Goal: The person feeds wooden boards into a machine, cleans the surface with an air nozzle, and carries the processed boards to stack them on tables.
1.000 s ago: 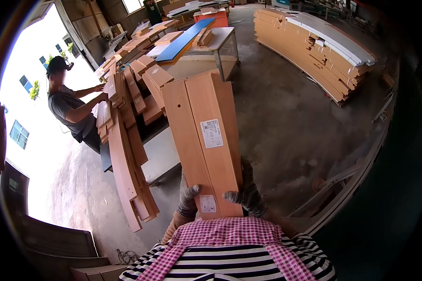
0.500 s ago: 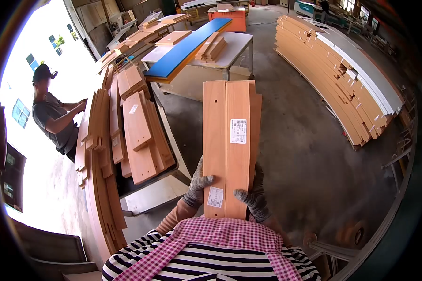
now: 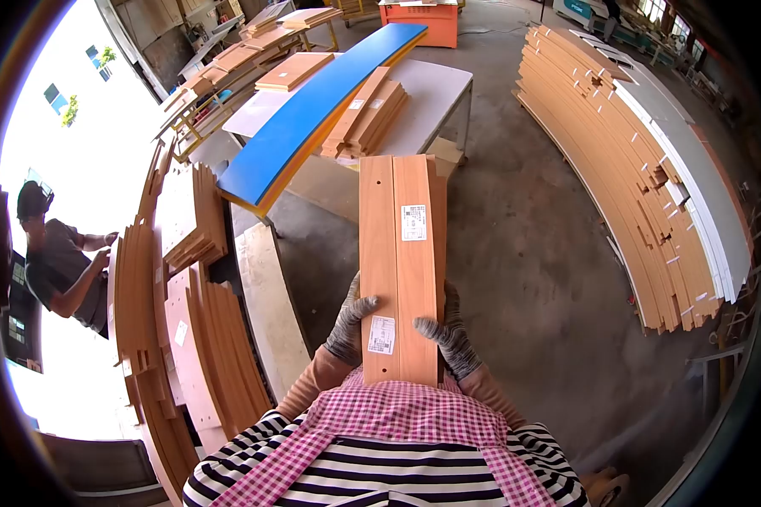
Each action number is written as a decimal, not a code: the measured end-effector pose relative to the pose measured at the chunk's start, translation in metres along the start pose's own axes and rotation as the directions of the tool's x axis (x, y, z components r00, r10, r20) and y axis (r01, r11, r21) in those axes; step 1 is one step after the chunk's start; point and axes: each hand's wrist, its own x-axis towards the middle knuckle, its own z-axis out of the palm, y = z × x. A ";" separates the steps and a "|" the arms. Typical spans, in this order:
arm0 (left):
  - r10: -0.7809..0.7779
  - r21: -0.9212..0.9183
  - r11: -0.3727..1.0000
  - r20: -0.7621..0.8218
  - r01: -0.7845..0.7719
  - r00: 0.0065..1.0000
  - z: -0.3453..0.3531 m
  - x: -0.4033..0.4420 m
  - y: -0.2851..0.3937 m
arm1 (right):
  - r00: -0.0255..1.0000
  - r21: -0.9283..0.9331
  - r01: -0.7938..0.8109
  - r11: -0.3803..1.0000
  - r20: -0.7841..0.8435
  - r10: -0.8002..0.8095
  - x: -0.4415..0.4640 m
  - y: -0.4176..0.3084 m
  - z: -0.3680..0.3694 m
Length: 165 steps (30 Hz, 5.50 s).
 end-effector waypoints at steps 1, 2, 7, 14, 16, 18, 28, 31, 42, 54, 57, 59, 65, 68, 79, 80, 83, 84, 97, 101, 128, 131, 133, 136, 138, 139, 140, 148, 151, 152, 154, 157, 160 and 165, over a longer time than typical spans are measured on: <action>-0.014 -0.021 1.000 -0.004 0.014 1.000 -0.005 0.033 0.006 | 1.000 -0.028 0.012 1.000 -0.014 -0.012 0.034 0.002 -0.009; -0.018 -0.025 1.000 0.005 0.018 1.000 -0.015 0.076 0.013 | 0.999 -0.037 0.015 0.999 -0.028 -0.017 0.076 0.004 -0.019; -0.118 -0.047 0.992 -0.024 0.117 0.993 -0.037 0.257 0.061 | 0.979 0.053 -0.151 0.987 -0.129 0.156 0.253 -0.001 -0.057; -0.200 -0.038 0.980 -0.081 0.198 0.976 -0.053 0.464 0.083 | 0.930 0.232 -0.316 0.920 -0.115 0.349 0.437 -0.029 -0.109; -0.183 -0.056 0.982 -0.083 0.179 0.980 -0.055 0.520 0.082 | 0.924 0.254 -0.340 0.905 -0.090 0.372 0.495 -0.028 -0.136; -0.157 -0.066 0.986 -0.107 0.151 0.982 -0.054 0.578 0.081 | 0.932 0.218 -0.326 0.920 -0.089 0.351 0.551 -0.040 -0.155; -0.237 -0.012 0.971 -0.212 0.240 0.948 -0.079 0.864 0.088 | 0.936 0.005 -0.325 0.946 -0.145 0.322 0.822 -0.032 -0.284; -0.265 0.013 0.962 -0.221 0.274 0.939 -0.090 0.920 0.097 | 0.893 0.146 -0.391 0.909 -0.178 0.413 0.869 -0.067 -0.266; 0.363 0.973 0.176 -0.202 0.146 0.910 -0.111 0.942 0.071 | 0.995 -0.632 -0.095 0.769 -0.084 0.055 0.938 0.031 -0.331; 0.330 0.949 -0.181 -0.188 0.258 0.925 -0.081 0.882 0.076 | 0.922 -0.964 0.229 -0.132 0.259 -0.287 1.104 -0.041 -0.331; 0.326 0.942 -0.207 -0.188 0.264 0.926 -0.073 0.861 0.067 | 0.886 -0.839 0.372 -0.397 0.449 -0.118 1.095 -0.057 -0.309; 0.312 0.941 -0.208 -0.195 0.267 0.930 -0.062 0.833 0.071 | 0.831 -0.773 0.514 -0.372 0.556 -0.008 1.044 -0.051 -0.285; 0.392 0.943 -0.080 -0.268 0.323 0.880 -0.057 0.674 0.016 | 0.658 -0.622 0.753 -0.212 0.708 0.256 0.840 -0.031 -0.231; 0.366 0.893 0.096 -0.442 0.439 0.819 -0.051 0.565 -0.016 | 0.305 -0.427 0.900 0.084 0.756 0.579 0.726 -0.004 -0.214; 0.419 0.482 0.552 -0.866 0.680 0.273 0.028 0.174 -0.195 | -0.489 0.215 0.872 0.440 0.435 0.756 0.400 0.057 -0.045; 0.405 0.438 0.616 -0.889 0.655 0.213 0.044 0.154 -0.200 | -0.518 0.271 0.855 0.443 0.382 0.765 0.373 0.058 -0.028; 0.453 0.459 0.651 -0.874 0.605 0.176 0.046 0.106 -0.228 | -0.586 0.394 0.792 0.466 0.276 0.762 0.294 0.078 0.016; 0.436 0.458 0.681 -0.881 0.571 0.185 0.043 0.090 -0.235 | -0.592 0.429 0.774 0.465 0.231 0.772 0.266 0.085 0.030; -0.238 -0.386 0.693 -0.920 0.609 -0.312 0.044 -0.304 -0.355 | -0.891 0.139 0.430 0.892 -0.091 0.444 -0.158 0.204 0.183; -0.040 -0.149 0.980 -0.799 0.134 -0.600 0.073 -0.394 -0.417 | -0.903 0.134 0.406 0.904 -0.089 0.419 -0.285 0.206 0.252; 0.101 -0.121 0.973 -0.552 0.199 -0.828 -0.075 -1.286 -0.506 | -0.809 0.255 0.395 0.883 -0.359 0.466 -1.103 0.431 0.558; -0.256 -0.460 0.876 -0.701 0.148 -0.665 -0.057 -1.316 -0.555 | -0.797 0.389 0.290 0.874 -0.407 0.446 -1.226 0.438 0.606; -0.478 -0.526 0.849 -0.730 -0.045 -0.489 -0.047 -1.311 -0.601 | -0.851 0.397 0.163 0.903 -0.407 0.332 -1.314 0.443 0.627; -0.573 -0.381 0.784 -0.747 -0.490 -0.336 -0.034 -1.325 -0.647 | -0.858 0.378 -0.051 0.925 -0.490 0.153 -1.456 0.427 0.644; -0.675 -0.359 0.654 -0.674 -0.666 -0.300 -0.031 -1.346 -0.675 | -0.837 0.351 -0.185 0.918 -0.546 0.040 -1.545 0.427 0.638; -0.715 -0.334 0.587 -0.641 -0.738 -0.279 -0.032 -1.362 -0.688 | -0.819 0.328 -0.246 0.912 -0.574 -0.015 -1.589 0.430 0.629; -0.739 -0.306 0.535 -0.621 -0.788 -0.261 -0.037 -1.380 -0.704 | -0.765 0.343 -0.210 0.915 -0.641 0.065 -1.634 0.420 0.623; -0.700 -0.139 0.629 -0.530 -0.765 -0.480 -0.020 -1.675 -0.841 | -0.558 0.518 -0.156 0.841 -0.749 0.358 -1.888 0.486 0.588; -0.469 -0.144 0.881 -0.386 -0.450 -0.794 0.036 -1.883 -0.872 | -0.656 0.674 -0.124 0.728 -0.606 0.450 -1.973 0.505 0.622; -0.387 -0.143 0.922 -0.329 -0.359 -0.862 0.056 -1.956 -0.877 | -0.688 0.682 -0.087 0.726 -0.568 0.451 -2.006 0.513 0.634; -0.419 -0.203 0.906 -0.321 -0.371 -0.849 0.061 -2.078 -0.919 | -0.800 0.663 0.006 0.749 -0.446 0.401 -2.060 0.545 0.656; 0.002 -0.199 0.978 -0.307 0.066 -0.952 0.072 -2.242 -0.955 | -0.663 0.797 0.178 0.577 -0.336 0.669 -2.165 0.557 0.667; -0.057 -0.124 0.992 -0.281 -0.023 -0.958 0.052 -2.357 -1.005 | -0.568 0.818 0.148 0.556 -0.389 0.725 -2.283 0.577 0.646; -0.438 -0.167 0.898 -0.435 -0.408 -0.787 0.018 -2.355 -1.140 | -0.573 0.722 -0.150 0.675 -0.620 0.536 -2.516 0.564 0.589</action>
